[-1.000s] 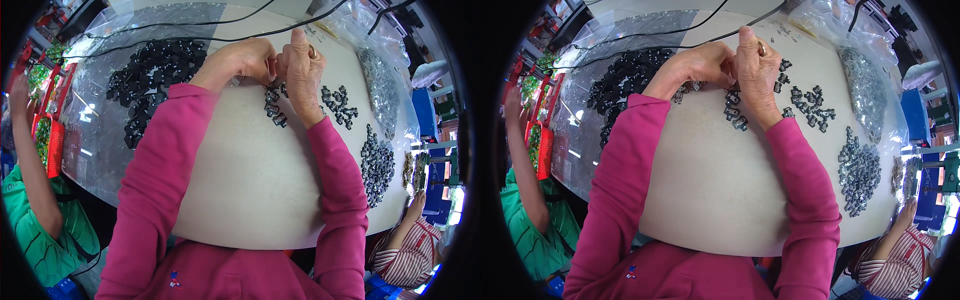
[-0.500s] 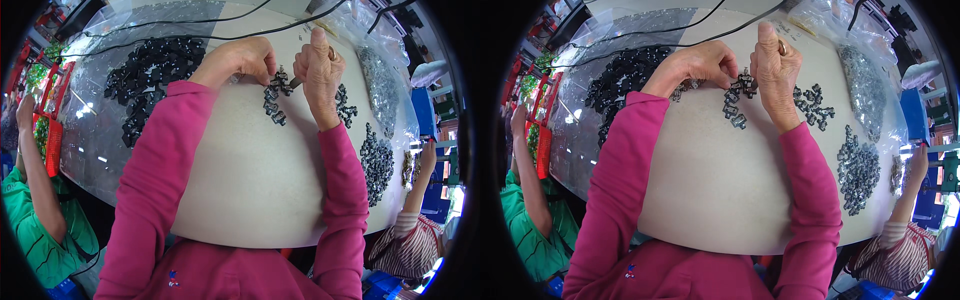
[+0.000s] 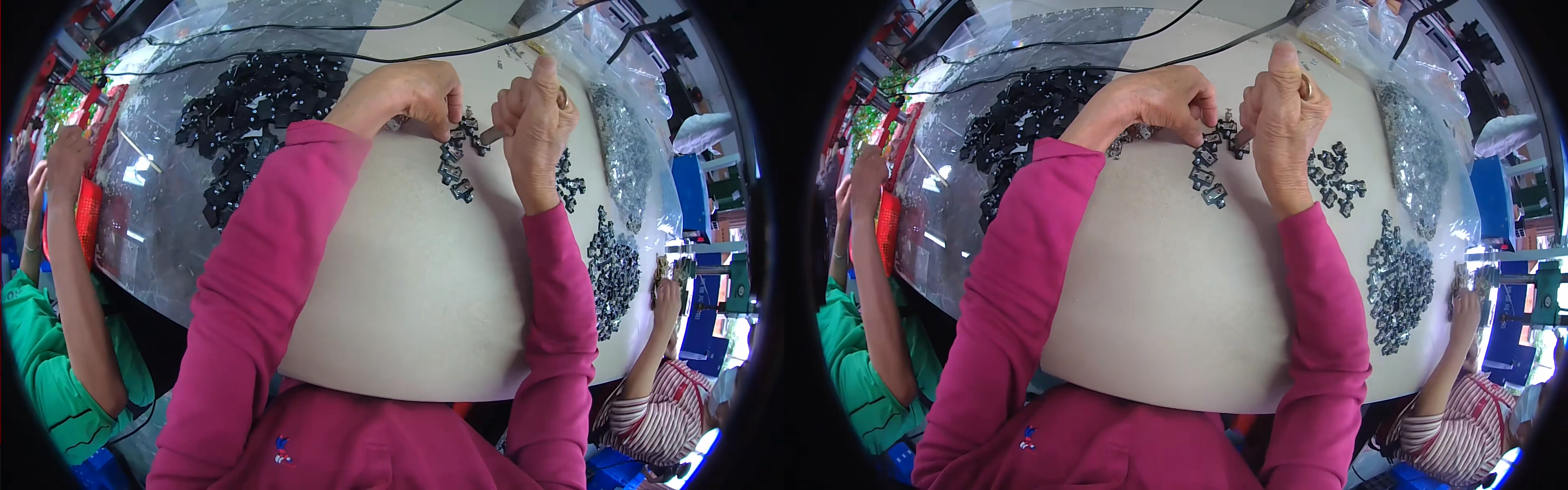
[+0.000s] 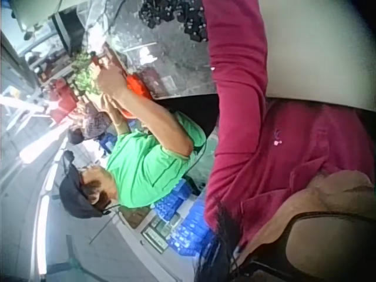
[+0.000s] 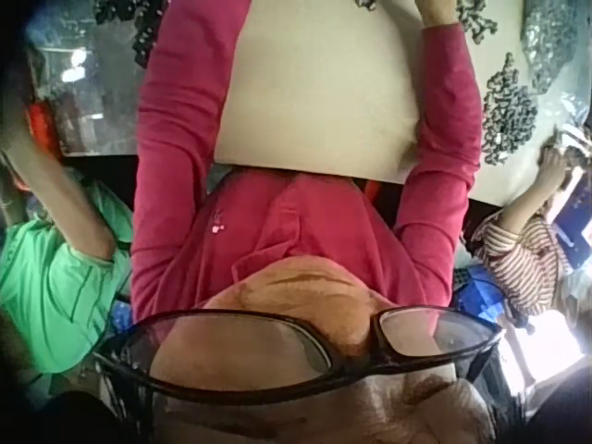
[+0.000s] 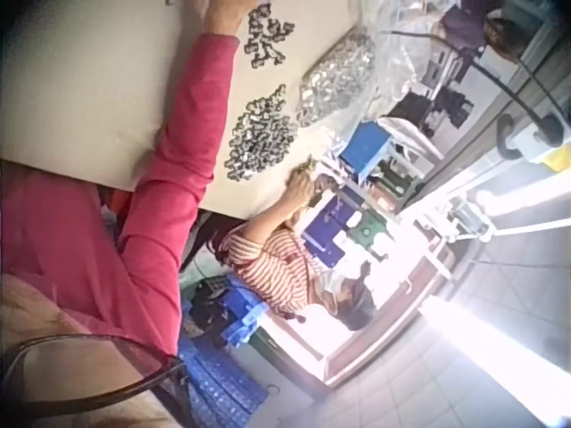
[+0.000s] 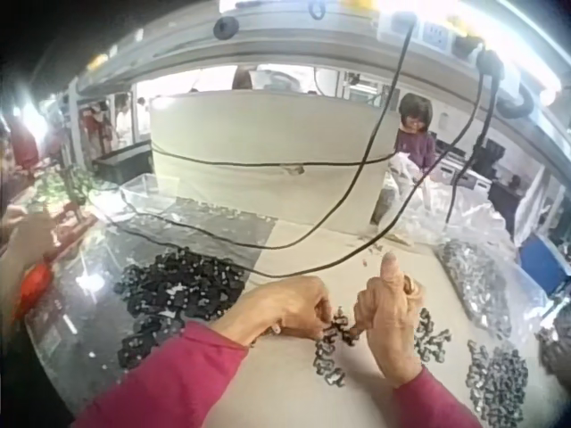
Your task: The person assembles small components by attaching metal clips to plastic pieces by hand and pressing them with a handheld punch tool.
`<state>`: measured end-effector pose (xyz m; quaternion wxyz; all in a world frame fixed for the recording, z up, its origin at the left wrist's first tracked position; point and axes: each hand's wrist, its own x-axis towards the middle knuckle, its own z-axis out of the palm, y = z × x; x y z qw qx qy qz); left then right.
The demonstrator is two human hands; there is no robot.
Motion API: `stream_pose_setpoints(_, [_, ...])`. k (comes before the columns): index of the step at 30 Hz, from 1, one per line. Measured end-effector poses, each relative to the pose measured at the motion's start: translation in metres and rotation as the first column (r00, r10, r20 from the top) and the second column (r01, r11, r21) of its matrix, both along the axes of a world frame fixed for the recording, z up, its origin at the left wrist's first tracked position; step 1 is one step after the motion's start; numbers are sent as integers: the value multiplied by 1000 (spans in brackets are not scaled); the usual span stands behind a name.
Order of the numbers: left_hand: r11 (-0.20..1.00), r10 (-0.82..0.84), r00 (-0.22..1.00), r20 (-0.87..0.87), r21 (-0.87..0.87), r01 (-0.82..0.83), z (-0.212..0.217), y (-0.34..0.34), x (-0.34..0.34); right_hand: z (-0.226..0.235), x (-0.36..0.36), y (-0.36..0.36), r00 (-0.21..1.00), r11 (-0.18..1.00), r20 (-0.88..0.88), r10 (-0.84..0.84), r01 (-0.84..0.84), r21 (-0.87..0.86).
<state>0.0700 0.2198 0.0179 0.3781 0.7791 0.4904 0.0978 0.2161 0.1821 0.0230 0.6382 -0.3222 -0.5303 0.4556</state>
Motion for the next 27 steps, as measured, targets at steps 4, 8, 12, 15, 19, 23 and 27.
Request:
stream_pose_setpoints(4, [1000, -18, 1000, 8, -1, 18, -3, 1, 1, 5, -1, -6, 998, 996, -52, 45, -49, -80])
stream_pose_setpoints(8, [1000, -22, 1000, -7, -10, 22, -1, 0, 2, -2, -6, -7, 998, 986, 3, 61, -60, -157])
stream_pose_setpoints(12, [1000, -8, 1000, -15, -5, 8, 0, -1, 2, -7, -8, -6, 995, 985, 72, 71, -59, -161])
stream_pose_setpoints(15, [1000, 1, 999, -33, 19, 0, -4, 2, 4, -6, -8, -6, 993, 981, 75, 95, -81, -178])
stream_pose_setpoints(19, [997, 17, 996, -91, 82, -10, -2, -1, 10, -5, -1, -1, 988, 988, 134, 77, -58, -142])
stream_pose_setpoints(23, [992, 45, 991, -125, 122, -29, 1, -6, 11, -3, 5, 2, 985, 986, 149, 91, -68, -153])
stream_pose_setpoints(27, [992, 38, 992, -118, 126, -23, 1, -6, 10, -2, 8, 3, 996, 996, 82, 33, -26, -86])
